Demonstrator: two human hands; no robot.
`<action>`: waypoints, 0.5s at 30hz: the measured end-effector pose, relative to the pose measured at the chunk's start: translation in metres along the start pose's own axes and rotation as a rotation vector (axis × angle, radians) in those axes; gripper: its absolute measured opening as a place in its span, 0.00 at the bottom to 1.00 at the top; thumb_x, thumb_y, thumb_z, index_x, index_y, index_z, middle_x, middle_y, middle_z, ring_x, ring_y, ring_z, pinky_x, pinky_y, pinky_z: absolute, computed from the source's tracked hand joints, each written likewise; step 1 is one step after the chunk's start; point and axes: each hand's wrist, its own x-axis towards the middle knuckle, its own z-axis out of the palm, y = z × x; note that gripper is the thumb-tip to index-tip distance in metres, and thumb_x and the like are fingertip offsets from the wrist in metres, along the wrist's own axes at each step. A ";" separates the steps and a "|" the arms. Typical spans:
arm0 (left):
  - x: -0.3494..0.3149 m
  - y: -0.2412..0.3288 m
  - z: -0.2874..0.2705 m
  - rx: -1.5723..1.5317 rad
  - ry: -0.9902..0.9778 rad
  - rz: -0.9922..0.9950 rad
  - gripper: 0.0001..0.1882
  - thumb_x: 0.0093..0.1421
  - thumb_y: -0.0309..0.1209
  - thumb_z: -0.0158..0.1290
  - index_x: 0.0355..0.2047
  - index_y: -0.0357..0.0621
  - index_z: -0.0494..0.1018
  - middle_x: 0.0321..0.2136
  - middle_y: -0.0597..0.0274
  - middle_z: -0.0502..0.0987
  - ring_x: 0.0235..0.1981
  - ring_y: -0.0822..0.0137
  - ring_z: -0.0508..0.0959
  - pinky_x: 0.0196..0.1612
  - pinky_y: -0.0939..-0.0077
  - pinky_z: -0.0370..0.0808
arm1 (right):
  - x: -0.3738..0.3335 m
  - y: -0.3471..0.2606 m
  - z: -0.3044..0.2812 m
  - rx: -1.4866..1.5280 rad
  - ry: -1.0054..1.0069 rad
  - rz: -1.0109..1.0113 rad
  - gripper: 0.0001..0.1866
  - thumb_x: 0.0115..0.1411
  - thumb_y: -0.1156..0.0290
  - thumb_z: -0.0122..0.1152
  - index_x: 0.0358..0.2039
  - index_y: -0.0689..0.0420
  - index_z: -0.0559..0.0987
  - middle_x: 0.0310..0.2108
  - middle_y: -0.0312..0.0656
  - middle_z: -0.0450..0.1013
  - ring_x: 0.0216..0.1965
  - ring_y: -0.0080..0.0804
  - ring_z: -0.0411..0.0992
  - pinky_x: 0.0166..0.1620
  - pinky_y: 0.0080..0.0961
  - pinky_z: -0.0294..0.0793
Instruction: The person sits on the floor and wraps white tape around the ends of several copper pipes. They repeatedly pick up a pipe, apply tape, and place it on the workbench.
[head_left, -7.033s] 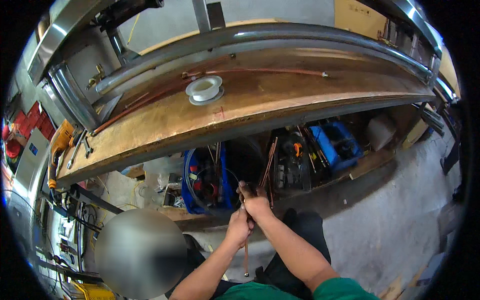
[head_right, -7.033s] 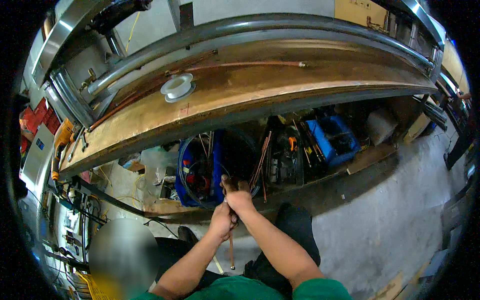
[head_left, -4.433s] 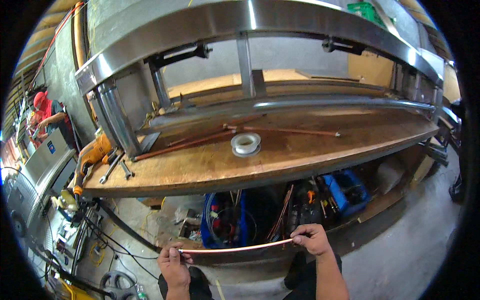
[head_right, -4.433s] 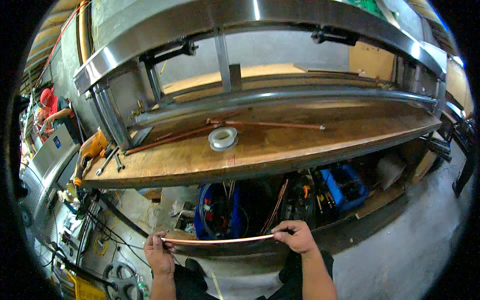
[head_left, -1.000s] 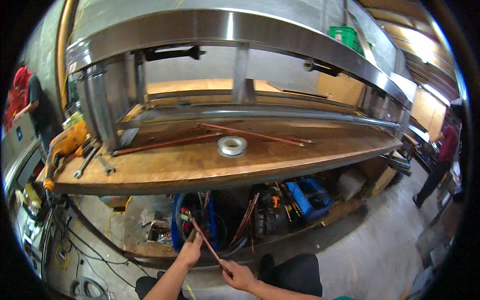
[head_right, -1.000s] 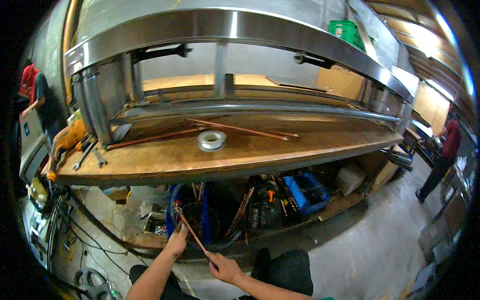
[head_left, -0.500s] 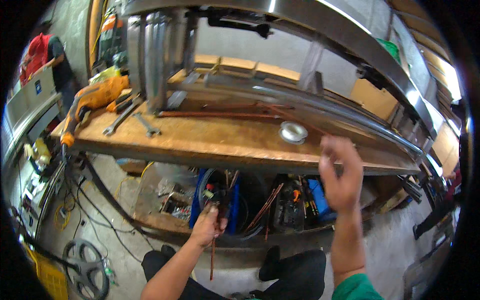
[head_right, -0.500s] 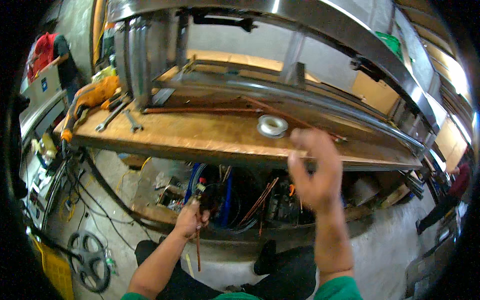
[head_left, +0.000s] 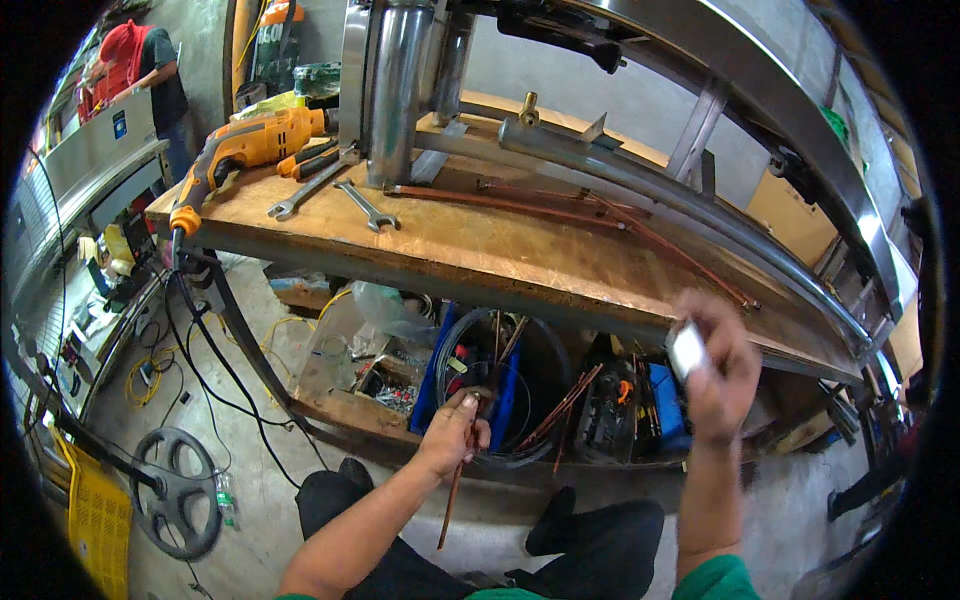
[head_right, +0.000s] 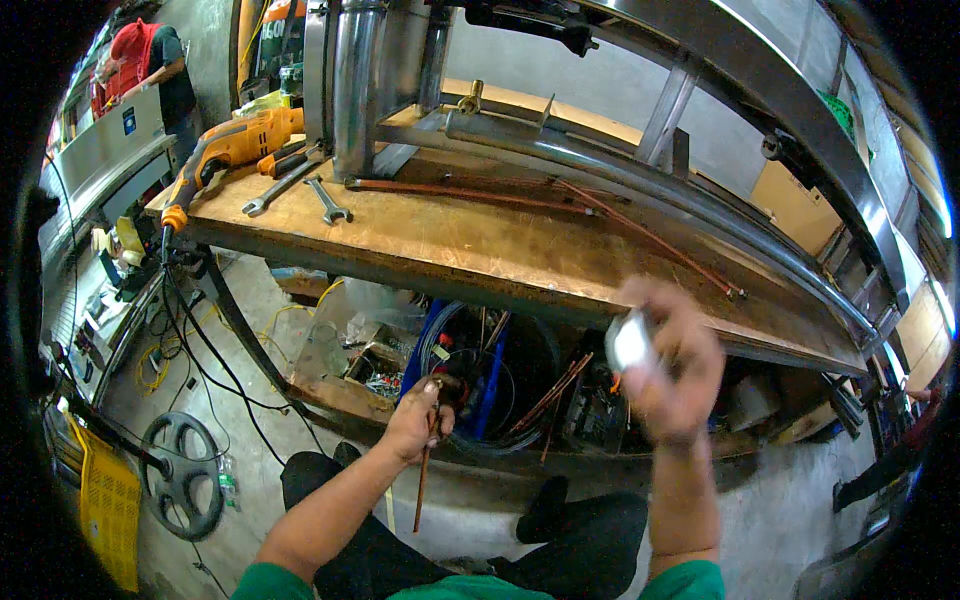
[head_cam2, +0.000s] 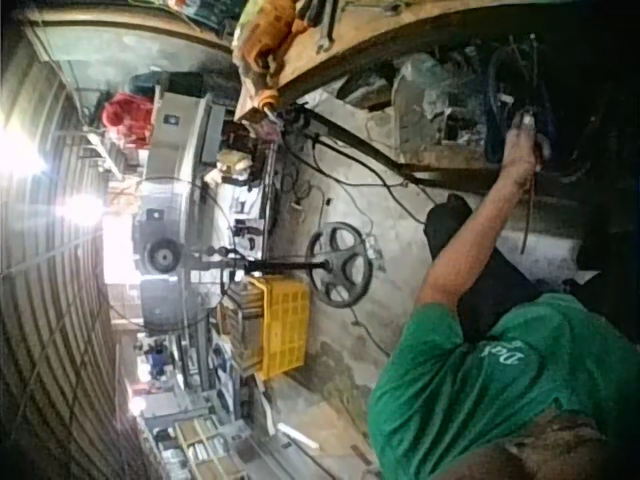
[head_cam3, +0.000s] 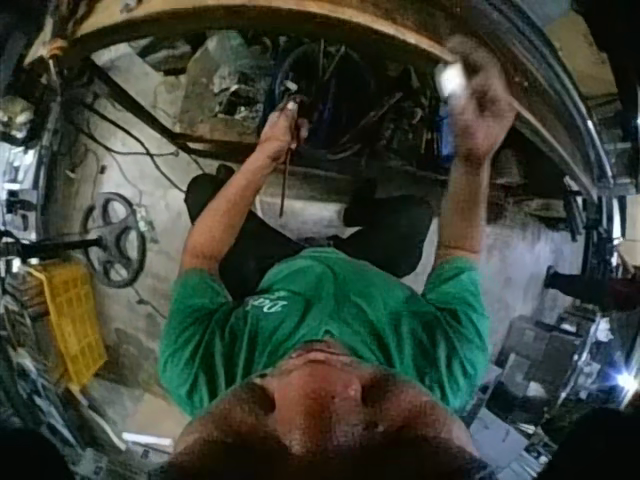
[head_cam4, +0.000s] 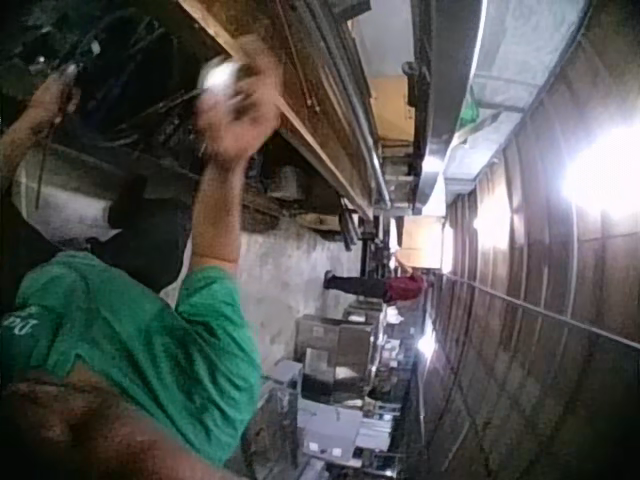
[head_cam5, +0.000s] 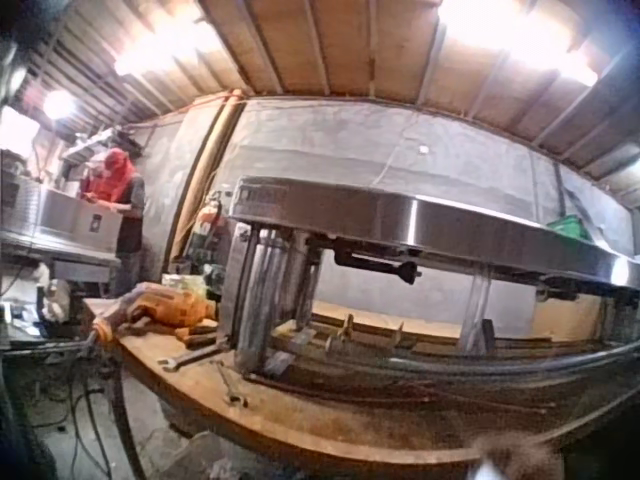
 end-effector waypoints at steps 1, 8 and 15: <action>0.004 -0.008 -0.001 -0.061 -0.028 -0.016 0.21 0.69 0.49 0.37 0.44 0.47 0.71 0.18 0.60 0.73 0.10 0.75 0.61 0.15 0.81 0.59 | -0.018 0.008 0.007 0.065 -0.178 -0.100 0.15 0.46 0.62 0.68 0.24 0.55 0.71 0.42 0.58 0.76 0.43 0.40 0.75 0.44 0.35 0.74; 0.007 -0.033 0.008 -0.270 -0.113 -0.205 0.15 0.63 0.38 0.44 0.40 0.40 0.71 0.22 0.59 0.75 0.11 0.73 0.66 0.15 0.79 0.61 | -0.157 0.089 0.080 0.154 -0.254 0.780 0.24 0.60 0.68 0.64 0.55 0.59 0.70 0.44 0.41 0.74 0.44 0.27 0.71 0.50 0.26 0.70; 0.006 -0.103 0.000 -0.194 0.074 -0.516 0.10 0.59 0.34 0.46 0.33 0.41 0.72 0.32 0.57 0.77 0.27 0.67 0.76 0.21 0.76 0.66 | -0.205 0.131 0.069 0.749 0.172 1.350 0.26 0.67 0.46 0.46 0.49 0.58 0.72 0.40 0.51 0.77 0.37 0.43 0.78 0.27 0.33 0.75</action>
